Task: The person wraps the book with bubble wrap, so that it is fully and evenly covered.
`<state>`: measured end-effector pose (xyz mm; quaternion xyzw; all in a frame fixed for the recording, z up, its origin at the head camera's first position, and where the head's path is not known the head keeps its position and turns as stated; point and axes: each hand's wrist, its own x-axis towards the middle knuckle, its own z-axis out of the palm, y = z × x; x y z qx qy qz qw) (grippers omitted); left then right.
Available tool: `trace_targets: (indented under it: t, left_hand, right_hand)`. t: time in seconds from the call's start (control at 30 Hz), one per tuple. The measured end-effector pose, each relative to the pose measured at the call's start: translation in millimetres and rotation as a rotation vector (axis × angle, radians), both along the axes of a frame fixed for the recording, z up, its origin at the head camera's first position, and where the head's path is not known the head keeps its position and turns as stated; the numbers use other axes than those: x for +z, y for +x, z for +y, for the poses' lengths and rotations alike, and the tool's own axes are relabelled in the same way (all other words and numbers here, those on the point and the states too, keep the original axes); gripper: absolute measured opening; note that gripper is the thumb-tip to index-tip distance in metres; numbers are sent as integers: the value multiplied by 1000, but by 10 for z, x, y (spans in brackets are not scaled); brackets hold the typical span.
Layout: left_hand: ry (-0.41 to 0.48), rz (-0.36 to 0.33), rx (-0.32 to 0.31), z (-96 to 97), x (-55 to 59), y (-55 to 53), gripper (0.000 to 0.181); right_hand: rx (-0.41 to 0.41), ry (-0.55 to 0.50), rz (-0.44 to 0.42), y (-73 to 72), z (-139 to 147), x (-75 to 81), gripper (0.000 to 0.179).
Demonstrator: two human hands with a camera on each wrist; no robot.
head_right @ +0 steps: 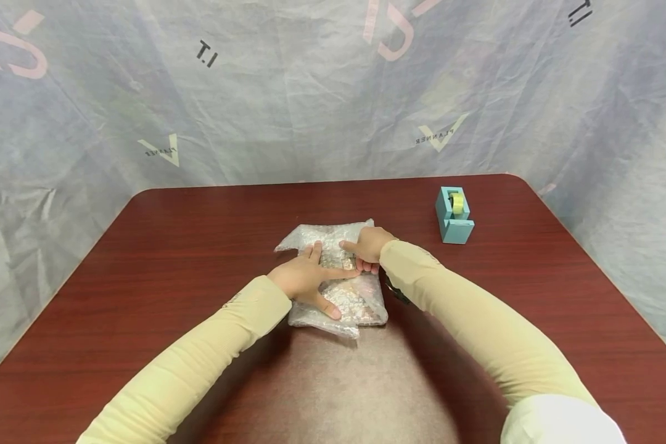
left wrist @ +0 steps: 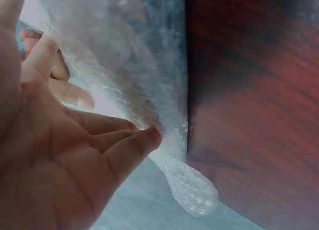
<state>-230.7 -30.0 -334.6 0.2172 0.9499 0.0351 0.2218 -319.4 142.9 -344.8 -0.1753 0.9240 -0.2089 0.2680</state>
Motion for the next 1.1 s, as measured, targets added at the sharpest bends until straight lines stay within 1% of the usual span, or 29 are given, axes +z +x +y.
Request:
trace_targets:
  t: [0.13, 0.27, 0.5, 0.73, 0.83, 0.93, 1.1]
  left_hand:
    - [5, 10, 1, 1, 14, 8, 91]
    - [11, 11, -1, 7, 14, 8, 91]
    - [15, -2, 14, 4, 18, 14, 91]
    - [8, -1, 0, -1, 8, 2, 91]
    - [15, -14, 4, -3, 1, 3, 91]
    - [14, -17, 9, -4, 2, 6, 91]
    - [23, -22, 11, -6, 15, 22, 90]
  right_hand:
    - [40, 26, 54, 3, -9, 1, 60]
    - [91, 40, 67, 3, 10, 16, 56]
    - [125, 54, -5, -29, 35, 42, 49]
    - [100, 39, -99, -46, 20, 85, 45]
    - [106, 70, -115, -42, 7, 109, 45]
    - [115, 119, -98, -33, -18, 133, 45]
    - [170, 190, -28, -22, -54, 131, 45]
